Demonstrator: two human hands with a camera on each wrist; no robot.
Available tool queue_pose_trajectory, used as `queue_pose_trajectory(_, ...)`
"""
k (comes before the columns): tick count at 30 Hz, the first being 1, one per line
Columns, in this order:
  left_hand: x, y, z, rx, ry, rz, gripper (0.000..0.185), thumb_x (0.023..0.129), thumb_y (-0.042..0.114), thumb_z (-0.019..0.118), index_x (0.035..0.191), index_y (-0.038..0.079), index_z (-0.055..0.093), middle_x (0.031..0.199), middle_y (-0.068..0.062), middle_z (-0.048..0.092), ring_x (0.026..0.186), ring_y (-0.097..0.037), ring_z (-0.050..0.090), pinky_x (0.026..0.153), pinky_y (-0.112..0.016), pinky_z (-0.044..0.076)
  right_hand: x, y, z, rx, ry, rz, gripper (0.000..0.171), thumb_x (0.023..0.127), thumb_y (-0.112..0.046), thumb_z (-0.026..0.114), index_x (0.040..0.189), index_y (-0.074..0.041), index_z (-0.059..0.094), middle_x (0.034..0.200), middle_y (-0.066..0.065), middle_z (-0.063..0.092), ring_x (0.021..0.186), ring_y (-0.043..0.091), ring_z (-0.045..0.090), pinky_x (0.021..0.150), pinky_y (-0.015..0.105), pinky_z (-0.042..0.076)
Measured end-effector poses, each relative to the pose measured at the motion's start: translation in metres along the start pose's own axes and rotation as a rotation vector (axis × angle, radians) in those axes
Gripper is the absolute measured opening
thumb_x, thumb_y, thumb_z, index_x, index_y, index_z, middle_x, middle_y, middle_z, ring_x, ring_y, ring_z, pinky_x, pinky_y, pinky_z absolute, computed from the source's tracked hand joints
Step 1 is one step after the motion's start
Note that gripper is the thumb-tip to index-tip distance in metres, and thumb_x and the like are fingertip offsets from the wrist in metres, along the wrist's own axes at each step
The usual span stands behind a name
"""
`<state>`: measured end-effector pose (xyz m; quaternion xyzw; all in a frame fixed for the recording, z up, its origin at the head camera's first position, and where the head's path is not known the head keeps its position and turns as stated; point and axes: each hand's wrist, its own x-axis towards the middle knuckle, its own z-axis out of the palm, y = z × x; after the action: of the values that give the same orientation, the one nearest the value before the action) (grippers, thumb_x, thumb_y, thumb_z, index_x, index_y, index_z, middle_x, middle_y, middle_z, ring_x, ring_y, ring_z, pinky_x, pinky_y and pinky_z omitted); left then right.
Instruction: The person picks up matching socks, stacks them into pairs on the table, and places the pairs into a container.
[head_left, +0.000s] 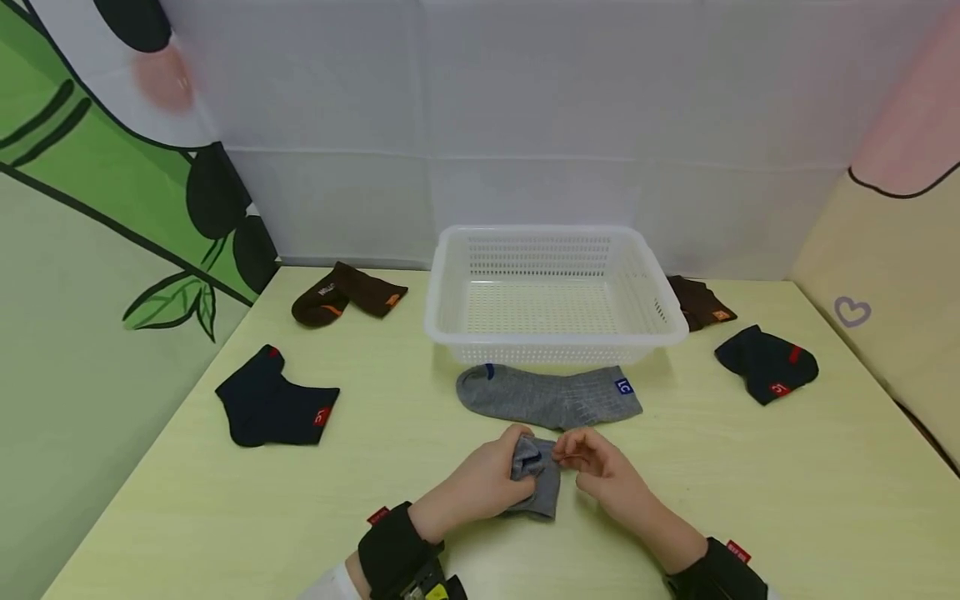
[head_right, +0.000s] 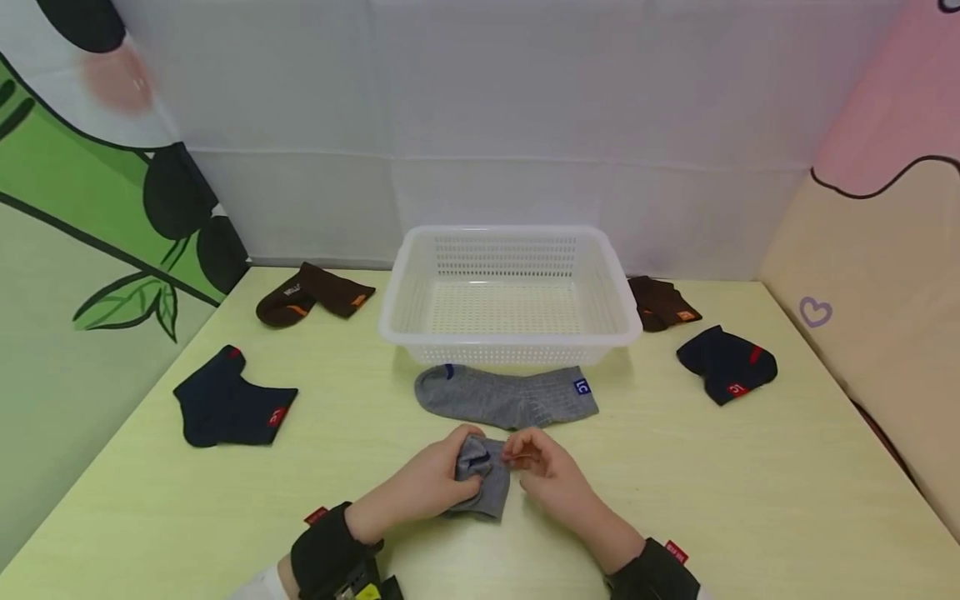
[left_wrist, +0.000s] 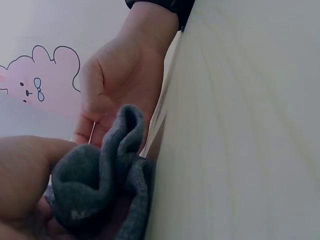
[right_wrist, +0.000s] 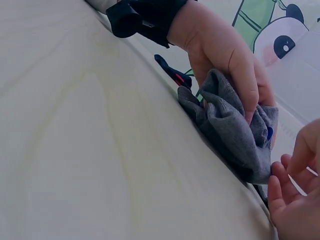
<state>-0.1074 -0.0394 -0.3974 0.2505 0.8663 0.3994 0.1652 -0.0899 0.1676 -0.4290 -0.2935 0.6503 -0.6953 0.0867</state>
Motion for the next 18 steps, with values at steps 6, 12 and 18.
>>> queue_pose_trajectory(6,-0.0003,0.0016,-0.0011,-0.003,0.006,0.034,0.047,0.081,0.002,0.056,0.126,0.006,0.045,0.091,-0.007,0.062,0.064,-0.009,0.045,0.058,-0.022,0.033,-0.0001,-0.0026,0.0004,-0.335,0.03,0.134,0.066,0.072,0.017,0.05,0.135,0.002,0.037,0.129,0.024,0.048,0.097,0.009,0.045,0.076,0.026,0.037)
queue_pose_trajectory(12,-0.0025,0.006,-0.0022,-0.095,0.044,0.09,0.045,0.082,-0.002,0.052,0.125,0.006,0.043,0.069,-0.001,0.048,0.054,-0.007,0.035,0.053,-0.023,0.028,-0.0027,-0.0037,0.0003,-0.488,0.018,0.146,0.051,0.078,-0.002,0.069,0.127,0.0,0.051,0.109,0.01,0.056,0.092,0.007,0.044,0.078,0.024,0.038)
queue_pose_trajectory(18,-0.0053,0.0068,-0.0063,-0.166,0.169,0.063,0.043,0.083,-0.003,0.048,0.125,0.004,0.04,0.055,0.005,0.025,0.043,-0.004,0.02,0.047,-0.022,0.024,-0.0026,0.0012,-0.0011,-0.416,-0.012,0.024,0.022,0.081,-0.004,0.071,0.101,-0.004,0.063,0.098,0.004,0.058,0.094,0.0,0.047,0.082,0.023,0.041)
